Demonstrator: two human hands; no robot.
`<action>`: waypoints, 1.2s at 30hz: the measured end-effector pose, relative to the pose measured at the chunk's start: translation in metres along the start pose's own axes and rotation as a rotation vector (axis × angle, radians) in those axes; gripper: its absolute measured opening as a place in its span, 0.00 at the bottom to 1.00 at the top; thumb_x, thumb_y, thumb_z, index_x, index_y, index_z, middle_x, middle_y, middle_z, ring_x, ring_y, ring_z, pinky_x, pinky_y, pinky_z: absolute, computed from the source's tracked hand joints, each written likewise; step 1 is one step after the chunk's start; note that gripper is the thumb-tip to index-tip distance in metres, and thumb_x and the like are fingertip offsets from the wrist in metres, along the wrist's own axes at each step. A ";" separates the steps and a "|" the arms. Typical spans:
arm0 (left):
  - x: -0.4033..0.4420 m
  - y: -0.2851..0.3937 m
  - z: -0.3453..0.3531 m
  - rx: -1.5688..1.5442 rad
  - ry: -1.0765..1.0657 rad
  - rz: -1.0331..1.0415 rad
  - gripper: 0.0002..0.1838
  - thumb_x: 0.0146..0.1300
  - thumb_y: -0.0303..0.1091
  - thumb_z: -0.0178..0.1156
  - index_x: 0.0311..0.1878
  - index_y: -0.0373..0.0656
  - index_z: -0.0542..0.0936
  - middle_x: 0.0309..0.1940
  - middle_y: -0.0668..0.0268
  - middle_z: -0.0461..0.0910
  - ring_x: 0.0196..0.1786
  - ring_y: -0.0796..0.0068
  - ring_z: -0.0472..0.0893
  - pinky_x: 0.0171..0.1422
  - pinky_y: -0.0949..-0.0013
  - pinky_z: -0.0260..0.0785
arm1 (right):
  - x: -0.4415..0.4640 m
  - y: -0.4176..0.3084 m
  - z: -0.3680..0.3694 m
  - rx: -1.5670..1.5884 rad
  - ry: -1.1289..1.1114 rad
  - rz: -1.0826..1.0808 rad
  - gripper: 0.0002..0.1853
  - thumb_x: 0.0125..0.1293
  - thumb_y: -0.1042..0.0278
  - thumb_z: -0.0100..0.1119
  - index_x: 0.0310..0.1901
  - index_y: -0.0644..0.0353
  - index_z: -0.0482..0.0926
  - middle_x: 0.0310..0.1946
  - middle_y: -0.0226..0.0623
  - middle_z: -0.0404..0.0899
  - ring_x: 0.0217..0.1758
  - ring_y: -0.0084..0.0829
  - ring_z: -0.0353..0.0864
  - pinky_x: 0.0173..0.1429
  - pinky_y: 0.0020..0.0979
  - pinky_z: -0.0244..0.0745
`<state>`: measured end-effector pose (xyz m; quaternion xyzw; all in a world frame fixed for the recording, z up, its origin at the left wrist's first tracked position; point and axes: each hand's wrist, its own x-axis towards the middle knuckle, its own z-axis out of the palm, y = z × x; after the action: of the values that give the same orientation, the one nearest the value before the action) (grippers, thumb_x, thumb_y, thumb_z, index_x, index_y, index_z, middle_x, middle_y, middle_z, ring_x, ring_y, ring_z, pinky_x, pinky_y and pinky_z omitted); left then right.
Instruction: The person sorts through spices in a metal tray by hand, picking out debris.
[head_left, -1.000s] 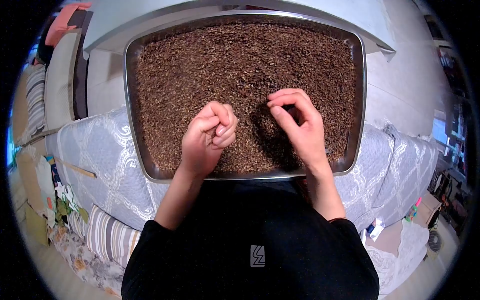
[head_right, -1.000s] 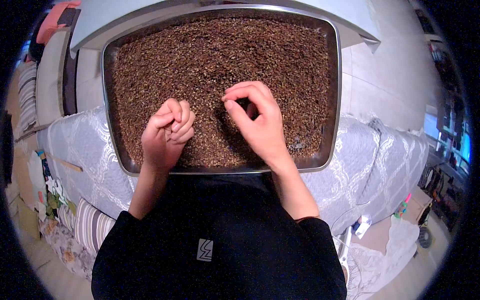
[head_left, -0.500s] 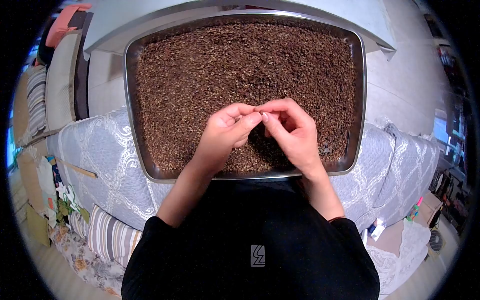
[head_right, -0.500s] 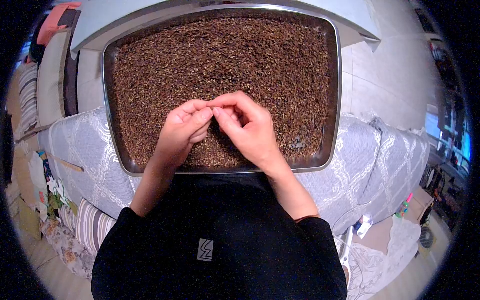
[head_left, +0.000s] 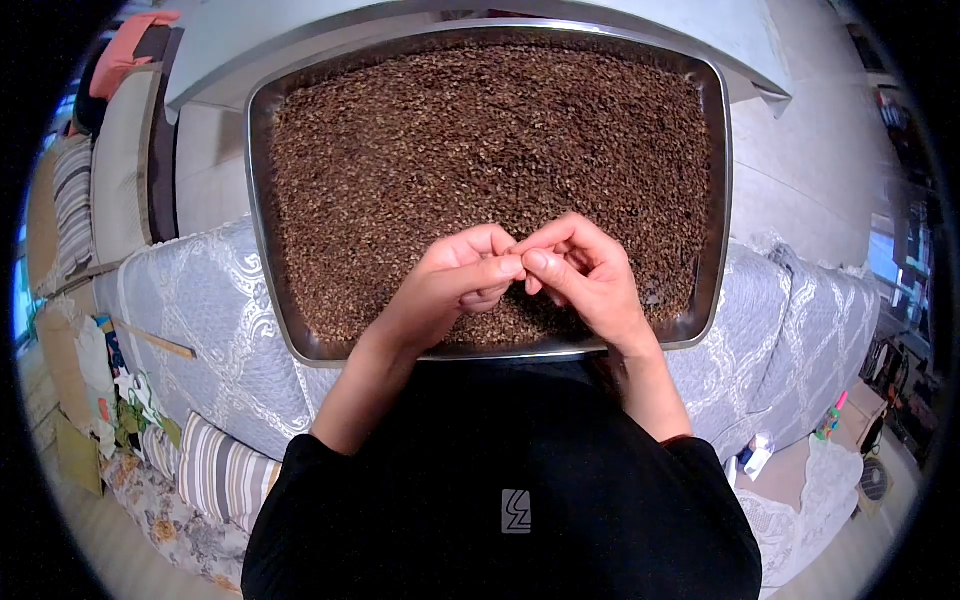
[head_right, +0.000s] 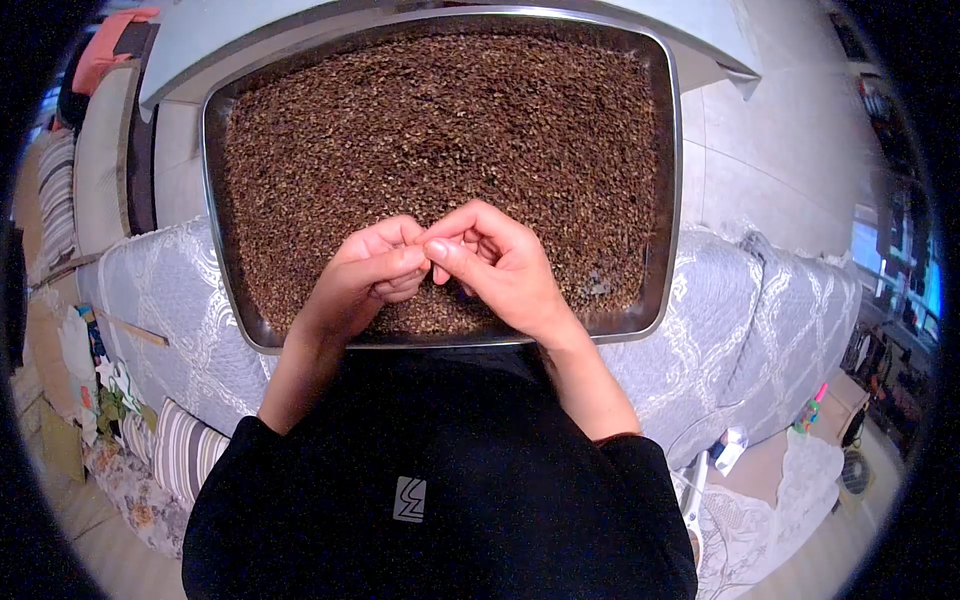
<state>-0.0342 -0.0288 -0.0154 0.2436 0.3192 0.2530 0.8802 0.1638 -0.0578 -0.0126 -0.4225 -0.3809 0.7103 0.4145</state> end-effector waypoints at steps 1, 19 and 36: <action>0.000 -0.001 -0.001 -0.012 -0.033 -0.010 0.08 0.72 0.36 0.59 0.43 0.41 0.76 0.26 0.76 0.72 0.23 0.92 0.60 0.26 0.82 0.49 | -0.001 -0.001 -0.002 -0.002 -0.010 0.030 0.07 0.73 0.72 0.60 0.49 0.63 0.78 0.36 0.29 0.81 0.37 0.15 0.78 0.40 0.18 0.72; -0.017 0.009 -0.022 -0.320 -0.177 0.329 0.07 0.69 0.33 0.53 0.40 0.39 0.72 0.27 0.66 0.69 0.22 0.86 0.61 0.21 0.83 0.50 | 0.003 -0.023 -0.037 -1.177 0.453 -0.639 0.07 0.55 0.78 0.70 0.34 0.61 0.80 0.39 0.36 0.83 0.48 0.38 0.81 0.55 0.37 0.73; -0.012 0.010 -0.022 -0.509 -0.159 0.346 0.15 0.81 0.36 0.40 0.45 0.38 0.73 0.24 0.74 0.61 0.22 0.86 0.57 0.23 0.81 0.49 | -0.005 -0.006 -0.021 -1.241 0.154 -0.403 0.06 0.55 0.71 0.72 0.33 0.58 0.84 0.32 0.34 0.79 0.40 0.39 0.77 0.46 0.38 0.71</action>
<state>-0.0604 -0.0224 -0.0194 0.0854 0.1298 0.4510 0.8789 0.1864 -0.0557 -0.0131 -0.5531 -0.7609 0.2351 0.2447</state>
